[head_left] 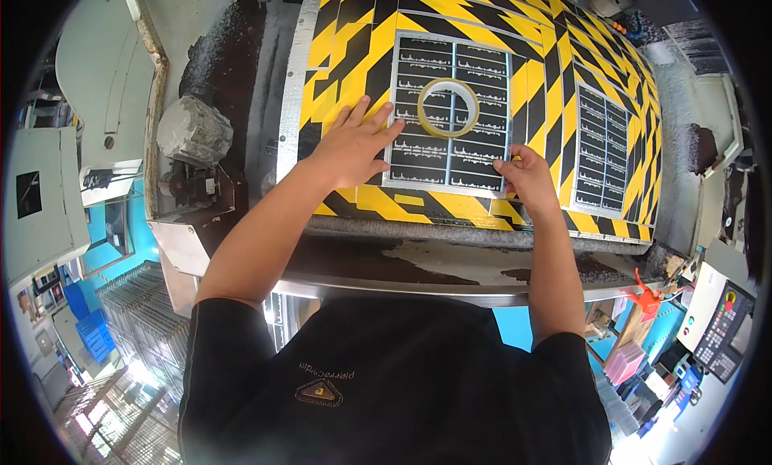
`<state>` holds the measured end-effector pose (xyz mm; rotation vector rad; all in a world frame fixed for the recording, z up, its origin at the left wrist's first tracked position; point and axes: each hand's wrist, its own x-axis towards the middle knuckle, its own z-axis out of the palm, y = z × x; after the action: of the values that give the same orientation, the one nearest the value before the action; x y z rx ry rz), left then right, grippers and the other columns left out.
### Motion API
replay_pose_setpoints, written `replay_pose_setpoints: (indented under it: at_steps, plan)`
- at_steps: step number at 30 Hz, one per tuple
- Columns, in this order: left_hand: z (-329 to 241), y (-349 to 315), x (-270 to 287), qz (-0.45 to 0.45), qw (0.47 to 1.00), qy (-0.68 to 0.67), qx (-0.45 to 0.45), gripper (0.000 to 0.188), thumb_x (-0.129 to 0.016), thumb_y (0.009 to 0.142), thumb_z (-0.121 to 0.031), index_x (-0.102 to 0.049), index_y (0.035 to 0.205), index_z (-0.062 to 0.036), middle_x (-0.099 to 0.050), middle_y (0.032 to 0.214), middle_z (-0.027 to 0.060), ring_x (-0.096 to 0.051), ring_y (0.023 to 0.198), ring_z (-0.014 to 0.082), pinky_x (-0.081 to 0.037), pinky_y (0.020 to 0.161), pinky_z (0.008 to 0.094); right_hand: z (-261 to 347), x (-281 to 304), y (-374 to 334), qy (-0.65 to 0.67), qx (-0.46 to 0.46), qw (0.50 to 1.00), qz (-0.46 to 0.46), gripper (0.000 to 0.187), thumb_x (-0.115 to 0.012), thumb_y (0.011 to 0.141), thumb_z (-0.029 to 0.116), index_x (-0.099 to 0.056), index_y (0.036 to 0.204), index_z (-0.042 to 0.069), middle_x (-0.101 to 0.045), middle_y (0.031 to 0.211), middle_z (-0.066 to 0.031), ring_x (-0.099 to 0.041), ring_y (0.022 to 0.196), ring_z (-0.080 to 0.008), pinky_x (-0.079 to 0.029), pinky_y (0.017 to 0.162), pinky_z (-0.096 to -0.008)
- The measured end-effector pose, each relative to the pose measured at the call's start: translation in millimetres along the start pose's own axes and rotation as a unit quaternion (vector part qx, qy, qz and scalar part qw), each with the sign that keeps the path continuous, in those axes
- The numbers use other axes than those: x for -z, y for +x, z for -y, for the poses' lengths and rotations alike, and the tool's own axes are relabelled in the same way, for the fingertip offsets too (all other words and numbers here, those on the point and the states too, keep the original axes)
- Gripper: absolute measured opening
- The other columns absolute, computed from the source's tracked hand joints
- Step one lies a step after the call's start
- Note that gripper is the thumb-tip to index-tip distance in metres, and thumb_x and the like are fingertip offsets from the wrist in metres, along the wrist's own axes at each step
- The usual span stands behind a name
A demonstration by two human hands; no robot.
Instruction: The person sprays a machine bed with an air nozzle, removes a finished plate, and tapes a new plate onto the bed. Then, they walk to a storage area to remove plastic film from stacks of blue sheets and sort them into piles.
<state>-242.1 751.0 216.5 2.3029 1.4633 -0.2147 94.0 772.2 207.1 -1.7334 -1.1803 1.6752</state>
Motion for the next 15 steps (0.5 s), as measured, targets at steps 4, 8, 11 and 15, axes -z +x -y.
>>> replay_pose_setpoints:
  at_steps: [4,8,11,15]
  plan:
    - [-1.5,0.1,2.6,0.010,1.000,0.009,0.006,0.073,-0.067,0.091,-0.035,-0.031,0.154,-0.0226,-0.018,0.164,0.0059,-0.012,0.151,0.0362,-0.015,0.122,0.0479,0.2,0.2,-0.1,-0.004,0.000,1.000,-0.001,0.024,-0.070,0.088,0.009,-0.063,0.109,0.000,-0.066,0.075,-0.0013,-0.052,0.056,-0.0049,-0.043,0.052,-0.0199]
    - [-2.8,1.0,3.8,0.021,1.000,0.022,0.009,0.073,-0.065,0.092,-0.037,-0.030,0.155,-0.0223,-0.017,0.165,0.0055,-0.012,0.151,0.0358,-0.014,0.123,0.0469,-1.3,0.9,1.3,-0.013,0.001,1.000,-0.003,0.024,-0.070,0.088,0.009,-0.063,0.109,0.000,-0.066,0.075,-0.0013,-0.052,0.057,-0.0048,-0.043,0.052,-0.0200]
    - [-1.9,-0.3,1.9,0.016,1.000,0.023,0.007,0.072,-0.064,0.093,-0.036,-0.030,0.155,-0.0218,-0.018,0.164,0.0061,-0.012,0.151,0.0361,-0.014,0.123,0.0471,-1.2,-0.1,1.1,-0.017,0.002,1.000,-0.007,0.025,-0.071,0.088,0.009,-0.063,0.110,0.000,-0.066,0.075,-0.0014,-0.053,0.057,-0.0049,-0.043,0.052,-0.0202]
    - [-2.8,0.6,0.9,0.015,0.999,0.029,0.004,0.072,-0.063,0.093,-0.035,-0.029,0.155,-0.0217,-0.019,0.164,0.0066,-0.012,0.151,0.0360,-0.014,0.123,0.0472,-0.2,-0.1,0.1,-0.012,0.000,1.000,-0.008,0.026,-0.071,0.087,0.010,-0.063,0.110,0.000,-0.066,0.075,-0.0017,-0.053,0.057,-0.0053,-0.043,0.052,-0.0203]
